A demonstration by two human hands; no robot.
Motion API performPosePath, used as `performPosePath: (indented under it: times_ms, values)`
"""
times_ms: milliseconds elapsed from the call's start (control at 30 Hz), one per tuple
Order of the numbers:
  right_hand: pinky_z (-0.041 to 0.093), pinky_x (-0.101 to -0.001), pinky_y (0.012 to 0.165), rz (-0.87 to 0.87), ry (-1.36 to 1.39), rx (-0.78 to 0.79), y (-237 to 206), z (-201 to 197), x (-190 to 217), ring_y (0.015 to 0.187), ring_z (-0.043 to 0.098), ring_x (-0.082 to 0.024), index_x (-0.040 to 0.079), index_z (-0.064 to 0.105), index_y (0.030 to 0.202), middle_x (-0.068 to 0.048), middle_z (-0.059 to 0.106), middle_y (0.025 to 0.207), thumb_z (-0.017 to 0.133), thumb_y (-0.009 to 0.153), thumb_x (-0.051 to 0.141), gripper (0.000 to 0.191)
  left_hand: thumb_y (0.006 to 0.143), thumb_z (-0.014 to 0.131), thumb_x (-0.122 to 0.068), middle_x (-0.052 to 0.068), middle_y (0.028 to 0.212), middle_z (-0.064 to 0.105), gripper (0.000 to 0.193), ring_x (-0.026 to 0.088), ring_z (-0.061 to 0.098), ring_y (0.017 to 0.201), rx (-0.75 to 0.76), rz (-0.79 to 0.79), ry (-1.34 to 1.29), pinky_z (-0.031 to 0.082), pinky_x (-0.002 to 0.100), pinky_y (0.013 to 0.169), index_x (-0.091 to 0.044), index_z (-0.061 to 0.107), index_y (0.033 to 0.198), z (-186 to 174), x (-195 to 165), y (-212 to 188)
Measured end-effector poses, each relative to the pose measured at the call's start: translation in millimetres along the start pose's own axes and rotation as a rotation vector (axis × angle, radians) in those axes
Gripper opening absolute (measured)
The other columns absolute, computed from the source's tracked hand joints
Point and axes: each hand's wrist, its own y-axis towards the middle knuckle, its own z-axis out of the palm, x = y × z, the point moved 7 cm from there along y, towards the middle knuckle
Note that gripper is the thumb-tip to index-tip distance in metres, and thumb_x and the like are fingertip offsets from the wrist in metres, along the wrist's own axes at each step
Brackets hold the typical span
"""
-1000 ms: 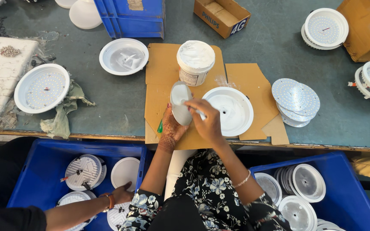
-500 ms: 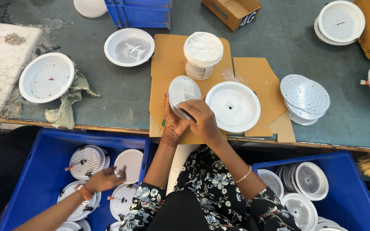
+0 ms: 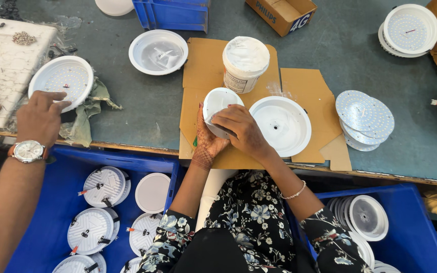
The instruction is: The person repeatedly scoops white paste from a tub and spreads it onto the center of circular LED light modules using a small rectangular tool. The person handles the modules one at a time, applies the paste, and places them into a blue bin.
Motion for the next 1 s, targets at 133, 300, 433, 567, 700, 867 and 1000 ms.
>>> performPosePath:
  times_ms: [133,300,433,567,700,867,1000]
  values:
    - [0.044,-0.0468,0.114,0.012,-0.026,0.068,-14,2,-3,0.116,0.067,-0.023,0.007,0.07,0.114,-0.005,0.072,0.118,0.071,0.084,-0.004,0.033,0.093,0.063,-0.067,0.021,0.142,0.052,0.086,0.034,0.055,0.128,0.044,0.007,0.005,0.049,0.05,0.109,-0.006,0.045,0.151,0,-2,2]
    - [0.042,-0.048,0.114,0.017,-0.055,0.118,-33,-5,-8,0.115,0.068,-0.02,0.01,0.072,0.115,-0.003,0.074,0.116,0.071,0.083,-0.003,0.035,0.09,0.063,-0.068,0.023,0.149,0.046,0.09,0.039,0.049,0.135,0.047,-0.018,-0.048,0.045,0.054,0.113,-0.007,0.041,0.153,5,1,-1]
    - [0.042,-0.0463,0.115,0.061,-0.025,0.121,-37,-16,-14,0.114,0.069,-0.02,0.01,0.072,0.115,-0.003,0.075,0.114,0.07,0.086,-0.003,0.032,0.09,0.063,-0.069,0.022,0.154,0.042,0.092,0.042,0.045,0.139,0.054,-0.028,-0.093,0.041,0.057,0.116,-0.01,0.039,0.156,13,2,-4]
    - [0.054,-0.0384,0.096,0.276,0.078,-0.025,-31,-33,-39,0.105,0.072,-0.023,0.008,0.074,0.115,-0.007,0.075,0.113,0.067,0.089,-0.006,0.03,0.089,0.063,-0.069,0.021,0.154,0.043,0.091,0.041,0.045,0.139,0.067,-0.034,-0.093,0.041,0.058,0.116,-0.012,0.039,0.156,20,4,-4]
    - [0.058,-0.0351,0.085,0.355,0.121,-0.1,-11,-35,-66,0.096,0.074,-0.026,0.004,0.073,0.117,-0.011,0.075,0.107,0.063,0.092,-0.01,0.031,0.088,0.063,-0.07,0.019,0.153,0.044,0.09,0.039,0.045,0.139,0.076,-0.02,-0.072,0.04,0.058,0.116,-0.013,0.04,0.155,21,3,-3]
    - [0.058,-0.037,0.083,0.367,0.114,-0.096,10,-17,-78,0.095,0.072,-0.029,0.003,0.072,0.114,-0.013,0.073,0.108,0.062,0.089,-0.01,0.03,0.087,0.063,-0.07,0.017,0.153,0.045,0.089,0.037,0.046,0.138,0.052,0.056,-0.039,0.039,0.059,0.116,-0.015,0.041,0.154,13,-6,-3]
    - [0.056,-0.0419,0.092,0.196,-0.052,-0.131,12,-11,-59,0.105,0.069,-0.035,0.003,0.072,0.11,-0.014,0.073,0.109,0.062,0.083,-0.013,0.033,0.086,0.062,-0.071,0.015,0.152,0.046,0.088,0.036,0.046,0.138,0.023,0.121,-0.024,0.038,0.06,0.116,-0.017,0.042,0.154,5,-12,-4]
